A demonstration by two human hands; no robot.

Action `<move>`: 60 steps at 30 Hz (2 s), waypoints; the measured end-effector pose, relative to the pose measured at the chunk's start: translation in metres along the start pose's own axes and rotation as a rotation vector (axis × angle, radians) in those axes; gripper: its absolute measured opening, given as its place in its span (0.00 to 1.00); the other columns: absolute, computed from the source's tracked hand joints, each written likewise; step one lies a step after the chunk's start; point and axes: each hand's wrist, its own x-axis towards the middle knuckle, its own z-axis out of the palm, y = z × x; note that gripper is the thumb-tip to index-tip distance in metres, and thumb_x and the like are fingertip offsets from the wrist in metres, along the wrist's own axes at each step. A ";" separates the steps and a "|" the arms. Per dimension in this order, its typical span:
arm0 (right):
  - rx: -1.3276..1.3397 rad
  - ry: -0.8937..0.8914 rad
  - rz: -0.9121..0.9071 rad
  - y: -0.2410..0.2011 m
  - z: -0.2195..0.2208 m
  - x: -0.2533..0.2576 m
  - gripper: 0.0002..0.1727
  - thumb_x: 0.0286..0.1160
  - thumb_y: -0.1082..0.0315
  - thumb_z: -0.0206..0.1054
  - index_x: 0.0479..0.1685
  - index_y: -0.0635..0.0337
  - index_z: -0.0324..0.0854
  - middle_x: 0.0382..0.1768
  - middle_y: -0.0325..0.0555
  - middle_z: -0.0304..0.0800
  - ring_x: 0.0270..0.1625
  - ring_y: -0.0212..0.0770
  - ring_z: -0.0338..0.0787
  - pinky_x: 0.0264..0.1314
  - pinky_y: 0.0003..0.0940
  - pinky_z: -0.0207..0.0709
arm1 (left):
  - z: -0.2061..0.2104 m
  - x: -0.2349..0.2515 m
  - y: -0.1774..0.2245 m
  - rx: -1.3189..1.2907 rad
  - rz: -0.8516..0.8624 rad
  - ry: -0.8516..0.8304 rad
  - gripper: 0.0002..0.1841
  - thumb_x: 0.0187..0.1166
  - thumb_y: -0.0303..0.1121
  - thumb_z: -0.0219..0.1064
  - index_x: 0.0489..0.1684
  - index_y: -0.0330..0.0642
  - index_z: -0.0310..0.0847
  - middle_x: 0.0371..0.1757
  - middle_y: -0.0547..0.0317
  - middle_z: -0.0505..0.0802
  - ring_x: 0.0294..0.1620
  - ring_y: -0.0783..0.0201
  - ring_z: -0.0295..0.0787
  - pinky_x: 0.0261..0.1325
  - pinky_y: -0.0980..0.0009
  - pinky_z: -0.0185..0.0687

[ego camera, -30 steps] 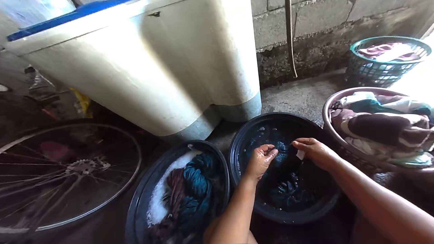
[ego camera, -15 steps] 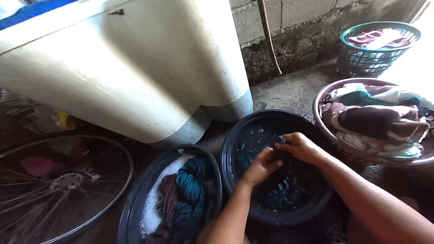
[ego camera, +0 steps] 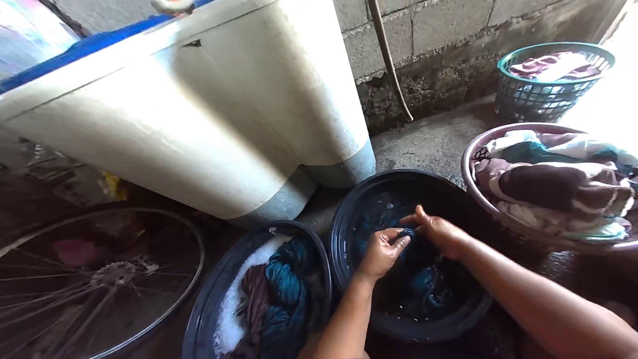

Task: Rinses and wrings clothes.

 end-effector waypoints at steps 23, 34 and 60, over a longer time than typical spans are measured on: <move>0.320 0.443 -0.348 -0.036 -0.045 -0.017 0.08 0.88 0.69 0.59 0.55 0.61 0.79 0.39 0.41 0.90 0.40 0.35 0.91 0.47 0.37 0.89 | -0.036 -0.006 -0.008 0.162 0.011 0.076 0.12 0.80 0.28 0.67 0.53 0.30 0.89 0.55 0.50 0.94 0.57 0.71 0.90 0.66 0.71 0.84; -0.400 -0.149 -0.276 0.000 0.031 -0.005 0.16 0.66 0.65 0.81 0.45 0.66 0.88 0.38 0.43 0.90 0.40 0.29 0.86 0.50 0.32 0.81 | -0.012 -0.006 -0.002 0.049 0.041 0.049 0.10 0.77 0.30 0.72 0.44 0.30 0.87 0.38 0.59 0.92 0.38 0.76 0.88 0.49 0.76 0.85; -0.182 0.145 -0.246 -0.038 -0.025 -0.017 0.16 0.85 0.74 0.57 0.67 0.64 0.82 0.61 0.50 0.88 0.58 0.37 0.89 0.63 0.35 0.83 | -0.028 -0.003 -0.012 0.495 -0.282 -0.084 0.45 0.71 0.45 0.79 0.88 0.36 0.63 0.84 0.38 0.75 0.87 0.47 0.69 0.88 0.50 0.63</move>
